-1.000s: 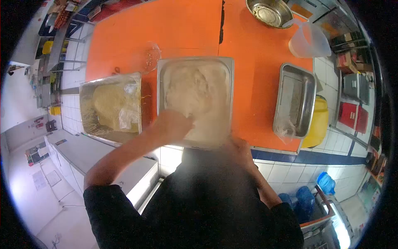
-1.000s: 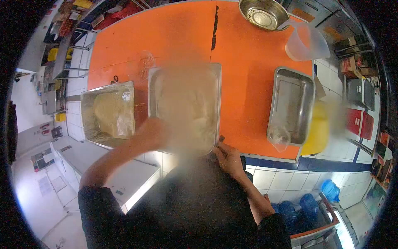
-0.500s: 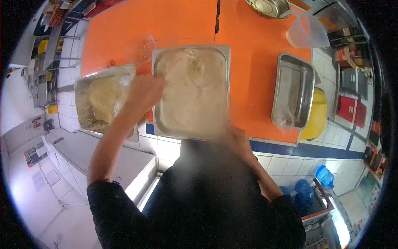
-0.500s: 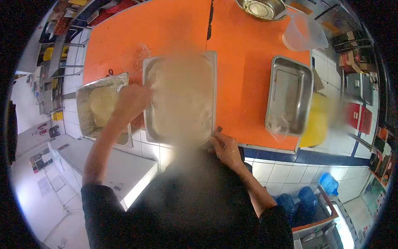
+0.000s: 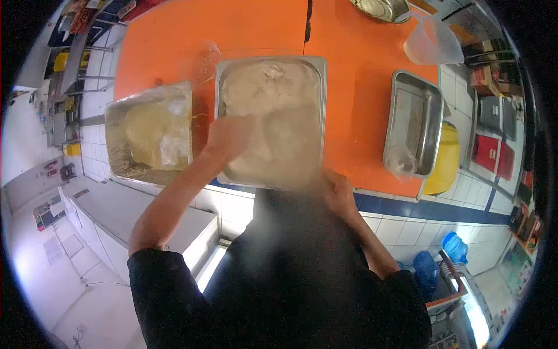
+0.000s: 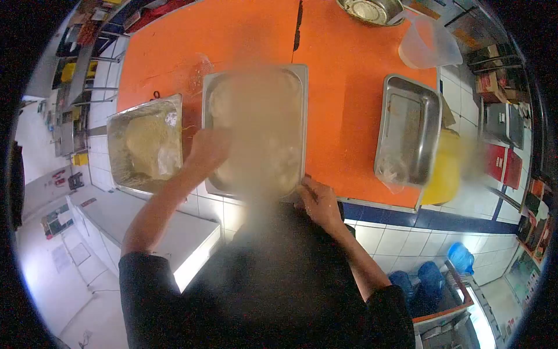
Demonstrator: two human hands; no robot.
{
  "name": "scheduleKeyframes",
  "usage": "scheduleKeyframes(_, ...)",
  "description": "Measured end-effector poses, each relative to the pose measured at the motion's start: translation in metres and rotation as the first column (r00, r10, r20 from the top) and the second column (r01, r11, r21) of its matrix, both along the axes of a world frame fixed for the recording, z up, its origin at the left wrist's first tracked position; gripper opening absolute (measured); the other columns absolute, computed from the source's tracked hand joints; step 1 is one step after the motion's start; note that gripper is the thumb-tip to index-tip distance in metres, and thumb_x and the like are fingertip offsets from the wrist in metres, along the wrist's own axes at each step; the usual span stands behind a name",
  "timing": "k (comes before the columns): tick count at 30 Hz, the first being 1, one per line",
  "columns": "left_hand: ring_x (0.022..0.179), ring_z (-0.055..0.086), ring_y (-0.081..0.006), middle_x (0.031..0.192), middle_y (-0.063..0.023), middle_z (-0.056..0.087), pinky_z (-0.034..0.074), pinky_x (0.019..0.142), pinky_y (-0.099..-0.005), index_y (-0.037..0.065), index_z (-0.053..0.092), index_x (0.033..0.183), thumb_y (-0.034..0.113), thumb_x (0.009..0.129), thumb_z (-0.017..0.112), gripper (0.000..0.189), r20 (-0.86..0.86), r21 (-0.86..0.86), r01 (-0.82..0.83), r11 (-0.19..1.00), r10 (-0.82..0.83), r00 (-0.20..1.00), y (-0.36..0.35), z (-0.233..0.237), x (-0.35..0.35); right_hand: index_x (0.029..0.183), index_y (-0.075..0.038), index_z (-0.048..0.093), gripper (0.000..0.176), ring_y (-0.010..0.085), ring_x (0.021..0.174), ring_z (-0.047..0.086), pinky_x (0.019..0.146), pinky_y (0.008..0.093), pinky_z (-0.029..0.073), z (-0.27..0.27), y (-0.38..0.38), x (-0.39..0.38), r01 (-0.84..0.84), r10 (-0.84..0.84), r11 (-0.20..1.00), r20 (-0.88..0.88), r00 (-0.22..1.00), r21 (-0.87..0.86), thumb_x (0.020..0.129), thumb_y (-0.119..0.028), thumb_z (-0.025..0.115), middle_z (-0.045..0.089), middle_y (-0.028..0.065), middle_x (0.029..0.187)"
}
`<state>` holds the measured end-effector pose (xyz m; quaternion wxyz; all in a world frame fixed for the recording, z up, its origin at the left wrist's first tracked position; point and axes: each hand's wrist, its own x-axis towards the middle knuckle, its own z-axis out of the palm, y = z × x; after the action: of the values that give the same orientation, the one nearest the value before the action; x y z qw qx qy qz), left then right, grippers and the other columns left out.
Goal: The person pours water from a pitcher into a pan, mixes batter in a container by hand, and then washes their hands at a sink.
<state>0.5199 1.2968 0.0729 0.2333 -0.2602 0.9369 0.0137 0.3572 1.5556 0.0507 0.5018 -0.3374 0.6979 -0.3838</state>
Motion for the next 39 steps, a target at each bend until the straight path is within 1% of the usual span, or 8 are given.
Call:
scheduleKeyframes(9,0.076,0.067,-0.0341,0.08,-0.0193,0.066,0.054,0.065,-0.048,0.007,0.066,0.088,0.018,0.085,0.055,0.016,0.228,0.121,-0.077,0.99,0.048,0.973,0.019,0.049,0.04,0.102,0.002,0.061,0.017,0.0089,0.068,0.056,0.063,0.0298,0.053,-0.002,0.002,0.003,0.1,-0.092,0.992,0.104,0.99,-0.075,0.094,-0.009,0.052,0.056,0.0029,0.071)
scheduleKeyframes(11,0.077,0.067,-0.0355,0.079,-0.019,0.067,0.052,0.069,-0.0506,0.005,0.068,0.083,0.031,0.087,0.054,0.03,0.026,0.222,-0.215,0.951,0.215,0.976,0.028,0.007,0.052,0.098,0.001,0.062,0.014,0.0094,0.069,0.054,0.061,0.0274,0.046,-0.006,0.0,0.003,0.112,-0.102,0.987,0.093,0.99,-0.113,0.093,-0.008,0.053,0.058,0.0021,0.074)
scheduleKeyframes(18,0.076,0.066,-0.0365,0.08,-0.0177,0.067,0.052,0.068,-0.0494,0.005,0.067,0.087,0.032,0.088,0.053,0.031,-0.135,0.268,-0.15,0.952,0.191,0.972,0.064,0.009,0.024,0.099,0.002,0.062,0.016,0.0084,0.07,0.054,0.062,0.027,0.045,-0.027,0.007,0.003,0.032,-0.032,0.999,0.026,0.999,0.003,0.094,-0.01,0.053,0.06,0.0019,0.075)
scheduleKeyframes(21,0.071,0.066,-0.0368,0.075,-0.0154,0.067,0.052,0.065,-0.049,0.004,0.066,0.086,0.026,0.086,0.054,0.025,0.19,0.375,-0.279,0.884,0.222,0.956,0.081,0.048,0.015,0.096,0.002,0.061,0.016,0.0075,0.069,0.052,0.06,0.0266,0.044,-0.013,0.002,0.007,0.1,-0.102,0.995,0.113,0.988,0.026,0.094,-0.011,0.053,0.059,0.0004,0.075)
scheduleKeyframes(23,0.067,0.065,-0.036,0.069,-0.0146,0.065,0.051,0.062,-0.0485,0.005,0.066,0.08,0.021,0.083,0.056,0.019,-0.12,0.392,-0.089,0.916,0.146,0.982,0.097,0.05,0.023,0.095,0.002,0.061,0.016,0.0071,0.068,0.051,0.06,0.0262,0.043,-0.003,0.001,0.006,0.174,-0.172,0.985,0.199,0.965,0.009,0.094,-0.011,0.053,0.057,-0.0006,0.074)
scheduleKeyframes(31,0.068,0.067,-0.0352,0.07,-0.0195,0.065,0.052,0.059,-0.0466,0.005,0.066,0.082,0.012,0.077,0.059,0.011,-0.263,0.133,-0.103,0.986,0.135,0.955,0.064,-0.057,0.037,0.095,0.001,0.06,0.014,0.0083,0.068,0.051,0.061,0.0275,0.044,-0.017,0.004,0.003,0.042,-0.042,0.999,0.118,0.992,0.008,0.094,-0.01,0.052,0.057,0.0014,0.073)
scheduleKeyframes(34,0.068,0.068,-0.0346,0.069,-0.0185,0.065,0.053,0.059,-0.0465,0.006,0.065,0.081,0.013,0.079,0.058,0.011,0.031,0.102,-0.185,0.977,0.182,0.983,0.041,-0.002,0.014,0.103,0.003,0.061,0.018,0.0077,0.06,0.055,0.059,0.0293,0.055,-0.023,0.005,0.007,0.062,-0.07,0.983,-0.038,0.997,-0.175,0.096,-0.012,0.053,0.057,0.0065,0.066)
scheduleKeyframes(39,0.067,0.067,-0.0345,0.067,-0.0168,0.065,0.053,0.058,-0.047,0.005,0.064,0.082,0.019,0.085,0.057,0.016,-0.094,0.024,-0.167,0.986,0.168,0.981,0.022,0.087,0.008,0.094,0.004,0.059,0.018,0.0114,0.065,0.062,0.058,0.0301,0.055,-0.013,0.004,0.002,0.017,-0.022,0.998,-0.076,0.997,-0.056,0.095,-0.014,0.055,0.06,0.0082,0.068)
